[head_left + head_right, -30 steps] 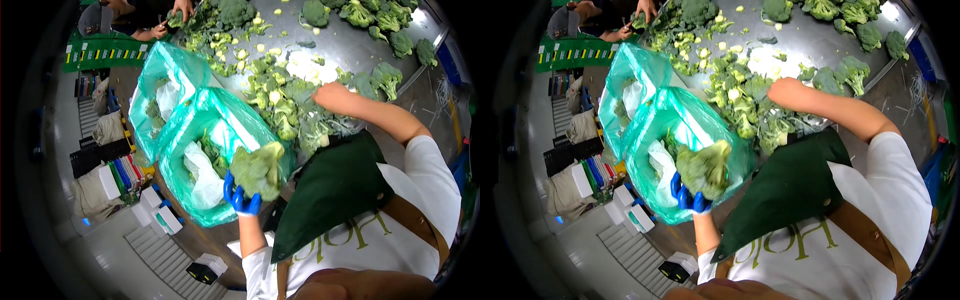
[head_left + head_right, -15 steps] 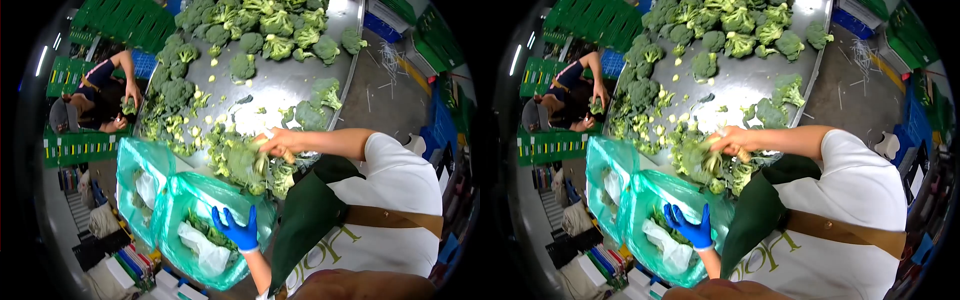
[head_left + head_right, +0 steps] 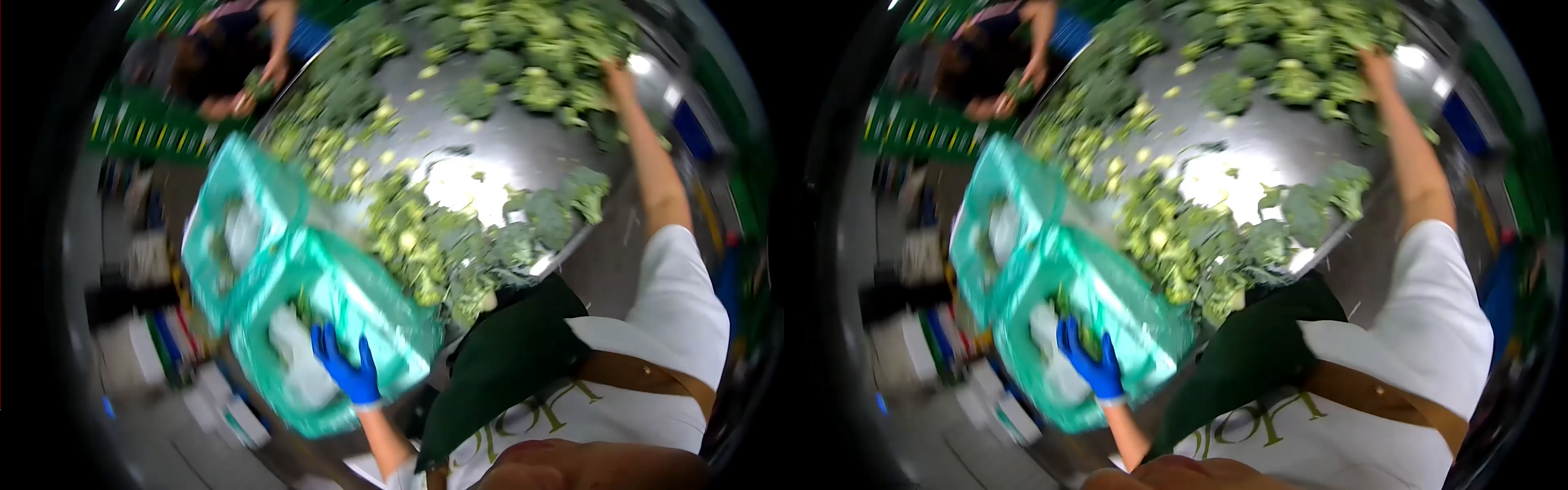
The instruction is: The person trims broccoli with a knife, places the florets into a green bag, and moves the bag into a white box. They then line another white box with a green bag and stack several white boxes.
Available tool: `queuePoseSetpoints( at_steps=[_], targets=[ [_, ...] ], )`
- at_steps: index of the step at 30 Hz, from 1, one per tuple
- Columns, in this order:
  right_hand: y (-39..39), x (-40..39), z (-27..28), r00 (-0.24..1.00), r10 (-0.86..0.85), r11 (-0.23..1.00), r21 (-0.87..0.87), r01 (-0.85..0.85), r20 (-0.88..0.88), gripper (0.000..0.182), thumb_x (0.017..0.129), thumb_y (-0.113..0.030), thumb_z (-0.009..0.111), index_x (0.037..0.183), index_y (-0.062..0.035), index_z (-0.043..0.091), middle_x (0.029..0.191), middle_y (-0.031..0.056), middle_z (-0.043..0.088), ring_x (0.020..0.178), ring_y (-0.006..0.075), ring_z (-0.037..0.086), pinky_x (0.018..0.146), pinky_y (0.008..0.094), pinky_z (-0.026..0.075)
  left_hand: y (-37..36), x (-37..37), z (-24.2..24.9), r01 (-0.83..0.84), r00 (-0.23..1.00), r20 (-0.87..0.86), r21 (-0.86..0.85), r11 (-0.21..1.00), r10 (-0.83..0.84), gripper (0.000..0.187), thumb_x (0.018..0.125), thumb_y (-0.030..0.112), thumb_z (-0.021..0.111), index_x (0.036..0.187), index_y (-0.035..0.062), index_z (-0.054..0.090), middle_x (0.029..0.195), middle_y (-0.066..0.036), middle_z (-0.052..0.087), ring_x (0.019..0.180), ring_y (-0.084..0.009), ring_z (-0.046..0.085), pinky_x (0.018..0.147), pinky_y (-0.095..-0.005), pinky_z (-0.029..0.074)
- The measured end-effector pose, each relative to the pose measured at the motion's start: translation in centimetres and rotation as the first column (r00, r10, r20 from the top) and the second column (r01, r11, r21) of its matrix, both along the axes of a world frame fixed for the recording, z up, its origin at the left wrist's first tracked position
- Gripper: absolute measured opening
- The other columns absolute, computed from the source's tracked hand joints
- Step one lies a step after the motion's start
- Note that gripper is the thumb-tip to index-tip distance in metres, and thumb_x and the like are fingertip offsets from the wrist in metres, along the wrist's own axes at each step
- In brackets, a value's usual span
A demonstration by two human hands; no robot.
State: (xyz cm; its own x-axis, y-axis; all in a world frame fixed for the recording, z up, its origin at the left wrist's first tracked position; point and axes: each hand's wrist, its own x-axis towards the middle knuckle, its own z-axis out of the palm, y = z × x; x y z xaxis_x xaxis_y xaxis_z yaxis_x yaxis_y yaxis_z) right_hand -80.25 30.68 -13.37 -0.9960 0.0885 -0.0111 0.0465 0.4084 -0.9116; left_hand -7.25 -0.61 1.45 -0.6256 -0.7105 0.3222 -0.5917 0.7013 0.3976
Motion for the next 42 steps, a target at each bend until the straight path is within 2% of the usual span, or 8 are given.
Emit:
queuePoseSetpoints(
  at_steps=[6, 9, 15, 21, 24, 33, 37, 42],
  targets=[
    [4.4, -11.2, -7.4, 0.945, 0.326, 0.945, -0.012, -0.326, -0.005, 0.067, 0.08, -0.016, 0.063, 0.143, -0.0058, 0.042, 0.12, 0.0107, 0.063, 0.099, 0.0235, 0.062, 0.082, 0.034, 0.05, -4.7, 9.5, -2.9, -0.295, 0.947, -0.137, -0.015, 0.955, 0.29, 0.022, 0.089, -0.002, 0.058, 0.109, -0.0001, 0.067, 0.105, -0.016, 0.068, 0.098, -0.0298, 0.066, 0.089, -0.0356, 0.049],
    [7.7, -16.5, -7.9, 0.915, 0.381, 0.604, 0.785, -0.139, -0.131, 0.068, 0.085, -0.03, 0.061, 0.147, -0.0122, 0.039, 0.126, 0.0191, 0.062, 0.108, 0.0334, 0.062, 0.089, 0.0414, 0.048, -7.2, 15.5, -5.6, -0.412, 0.875, -0.159, 0.251, 0.876, 0.457, 0.021, 0.091, 0.002, 0.059, 0.109, -0.0015, 0.067, 0.105, -0.016, 0.069, 0.098, -0.0294, 0.066, 0.088, -0.0351, 0.05],
    [-2.6, -1.4, -1.0, 0.807, 0.556, 0.65, 0.71, -0.271, -0.201, 0.052, 0.093, -0.018, 0.056, 0.144, -0.014, 0.044, 0.136, 0.0147, 0.055, 0.119, 0.0326, 0.056, 0.096, 0.0411, 0.046, -12.0, 16.1, -8.2, -0.501, 0.766, 0.416, -0.09, 0.861, 0.49, 0.121, 0.06, 0.042, 0.088, 0.154, 0.0128, 0.017, 0.152, -0.029, 0.024, 0.133, -0.0508, 0.032, 0.108, -0.0548, 0.031],
    [-9.6, 17.1, 4.1, 0.358, 0.918, 0.371, 0.679, -0.634, -0.168, 0.052, 0.087, 0.008, 0.057, 0.136, -0.0072, 0.049, 0.142, 0.0099, 0.051, 0.132, 0.0281, 0.047, 0.101, 0.0373, 0.044, -17.9, 25.5, -10.0, -0.836, 0.406, 0.644, -0.025, 0.548, 0.648, 0.097, 0.068, 0.042, 0.081, 0.147, 0.0135, 0.033, 0.146, -0.024, 0.041, 0.126, -0.0467, 0.046, 0.1, -0.0571, 0.04],
    [-10.6, 23.6, 4.4, 0.354, 0.927, 0.353, 0.609, -0.71, -0.125, 0.05, 0.084, 0.013, 0.056, 0.13, -0.0057, 0.054, 0.14, 0.0089, 0.053, 0.124, 0.0252, 0.054, 0.087, 0.0303, 0.048, -20.6, 33.3, -16.6, -0.685, 0.69, 0.492, 0.209, 0.698, 0.53, 0.036, 0.079, 0.013, 0.055, 0.112, 0.0052, 0.068, 0.107, -0.027, 0.066, 0.101, -0.0416, 0.063, 0.086, -0.0455, 0.052],
    [-18.4, 41.1, 5.2, 0.24, 0.971, 0.209, 0.45, -0.868, 0.013, 0.039, 0.083, 0.008, 0.061, 0.119, -0.0061, 0.061, 0.129, 0.009, 0.061, 0.098, 0.0226, 0.065, 0.069, 0.0305, 0.05, -9.6, 9.9, -11.4, 0.273, 0.961, -0.2, 0.585, 0.763, -0.19, 0.066, 0.086, 0.024, 0.069, 0.143, 0.0041, 0.043, 0.135, -0.019, 0.055, 0.121, -0.0327, 0.055, 0.101, -0.0405, 0.044],
    [-19.8, 46.9, 8.6, 0.151, 0.987, 0.108, 0.466, -0.878, 0.058, 0.039, 0.078, 0.008, 0.063, 0.116, -0.0036, 0.061, 0.126, 0.0118, 0.062, 0.111, 0.0311, 0.062, 0.086, 0.0351, 0.051, -14.2, 11.9, -10.8, 0.243, 0.957, -0.287, 0.88, 0.407, 0.05, 0.059, 0.087, 0.027, 0.07, 0.138, 0.0059, 0.05, 0.121, -0.013, 0.064, 0.102, -0.0202, 0.063, 0.084, -0.0333, 0.051],
    [-17.8, 50.0, 7.3, 0.161, 0.986, 0.133, 0.421, -0.897, 0.033, 0.038, 0.076, 0.008, 0.066, 0.113, 0.0008, 0.061, 0.121, 0.0156, 0.063, 0.114, 0.0342, 0.06, 0.097, 0.0375, 0.047, -21.9, 18.7, -14.8, -0.428, 0.901, 0.03, 0.221, 0.876, 0.433, 0.082, 0.073, 0.031, 0.081, 0.141, 0.0059, 0.042, 0.135, -0.026, 0.048, 0.118, -0.0422, 0.053, 0.1, -0.0473, 0.045]
  ],
)
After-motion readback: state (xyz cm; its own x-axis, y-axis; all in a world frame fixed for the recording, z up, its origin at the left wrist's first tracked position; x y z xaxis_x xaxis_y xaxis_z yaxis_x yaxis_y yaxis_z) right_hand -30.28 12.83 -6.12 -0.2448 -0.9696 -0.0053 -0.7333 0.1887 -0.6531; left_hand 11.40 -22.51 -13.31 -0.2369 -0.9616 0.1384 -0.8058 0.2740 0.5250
